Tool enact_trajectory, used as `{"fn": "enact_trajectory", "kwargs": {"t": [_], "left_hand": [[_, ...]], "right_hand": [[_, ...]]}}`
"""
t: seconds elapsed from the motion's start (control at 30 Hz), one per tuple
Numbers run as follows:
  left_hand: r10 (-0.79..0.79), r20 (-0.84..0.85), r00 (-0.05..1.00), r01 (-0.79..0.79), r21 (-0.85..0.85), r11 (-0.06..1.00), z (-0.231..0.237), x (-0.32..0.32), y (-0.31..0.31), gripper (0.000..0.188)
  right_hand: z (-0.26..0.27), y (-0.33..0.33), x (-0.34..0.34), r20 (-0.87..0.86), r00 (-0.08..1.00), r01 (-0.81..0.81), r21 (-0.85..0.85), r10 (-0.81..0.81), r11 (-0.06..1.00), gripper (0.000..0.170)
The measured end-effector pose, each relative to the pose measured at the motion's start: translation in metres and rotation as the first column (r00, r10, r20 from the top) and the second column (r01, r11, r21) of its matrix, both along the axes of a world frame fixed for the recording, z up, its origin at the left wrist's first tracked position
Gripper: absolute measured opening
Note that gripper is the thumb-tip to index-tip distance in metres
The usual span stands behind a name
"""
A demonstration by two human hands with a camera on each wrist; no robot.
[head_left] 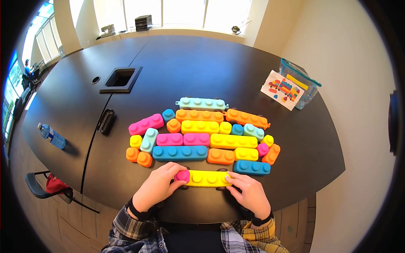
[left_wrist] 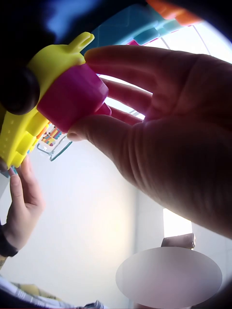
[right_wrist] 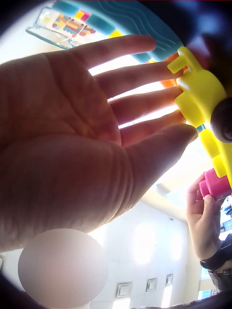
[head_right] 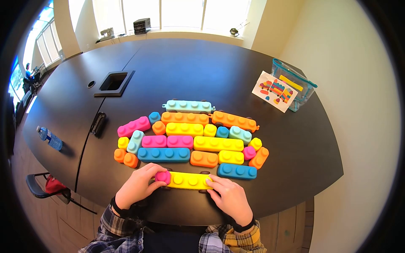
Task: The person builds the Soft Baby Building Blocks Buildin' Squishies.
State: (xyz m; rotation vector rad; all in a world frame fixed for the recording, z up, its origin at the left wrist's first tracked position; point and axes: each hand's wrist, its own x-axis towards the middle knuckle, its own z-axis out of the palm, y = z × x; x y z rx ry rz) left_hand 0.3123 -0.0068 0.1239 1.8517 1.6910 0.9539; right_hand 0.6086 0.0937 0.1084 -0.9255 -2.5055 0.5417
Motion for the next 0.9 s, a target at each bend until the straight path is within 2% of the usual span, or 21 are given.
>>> {"fn": "enact_trajectory", "kwargs": {"t": [0.57,0.63,0.7,0.73,0.77,0.8,0.83,0.9], "left_hand": [[0.024,-0.037,0.999,-0.025,-0.014,1.000,-0.001,0.000,0.000,0.034],[-0.084,-0.079,0.993,0.086,0.022,0.996,0.004,-0.013,0.002,0.038],[0.023,-0.073,0.997,-0.023,0.011,1.000,0.015,-0.035,0.005,0.046],[0.113,-0.138,0.984,-0.117,-0.021,0.993,0.028,-0.046,0.007,0.050],[0.205,-0.053,0.977,-0.207,-0.022,0.978,0.036,-0.060,0.014,0.049],[0.246,-0.116,0.962,-0.233,0.118,0.965,0.022,-0.087,0.027,0.046],[0.286,-0.144,0.947,-0.264,0.156,0.952,0.020,-0.108,0.038,0.037],[0.333,-0.406,0.851,-0.338,0.061,0.939,0.002,-0.155,0.054,0.038]], "right_hand": [[0.005,-0.001,-0.001,0.022,1.000,0.014,0.012,-0.014,1.000,0.027],[0.006,0.001,0.000,0.058,0.998,0.005,0.036,-0.007,0.999,0.027],[0.007,0.002,0.001,0.056,0.998,0.000,0.040,-0.003,0.999,0.028],[0.008,0.003,0.001,0.054,0.999,0.003,0.041,-0.005,0.999,0.029],[0.009,0.003,0.001,0.054,0.999,0.002,0.042,-0.004,0.999,0.029],[0.011,0.002,0.000,0.036,0.999,0.003,0.044,-0.004,0.999,0.030],[0.012,0.001,0.000,0.018,1.000,0.003,0.045,-0.004,0.999,0.031],[0.014,-0.001,-0.001,-0.003,1.000,-0.007,0.038,0.007,0.999,0.032]]}}
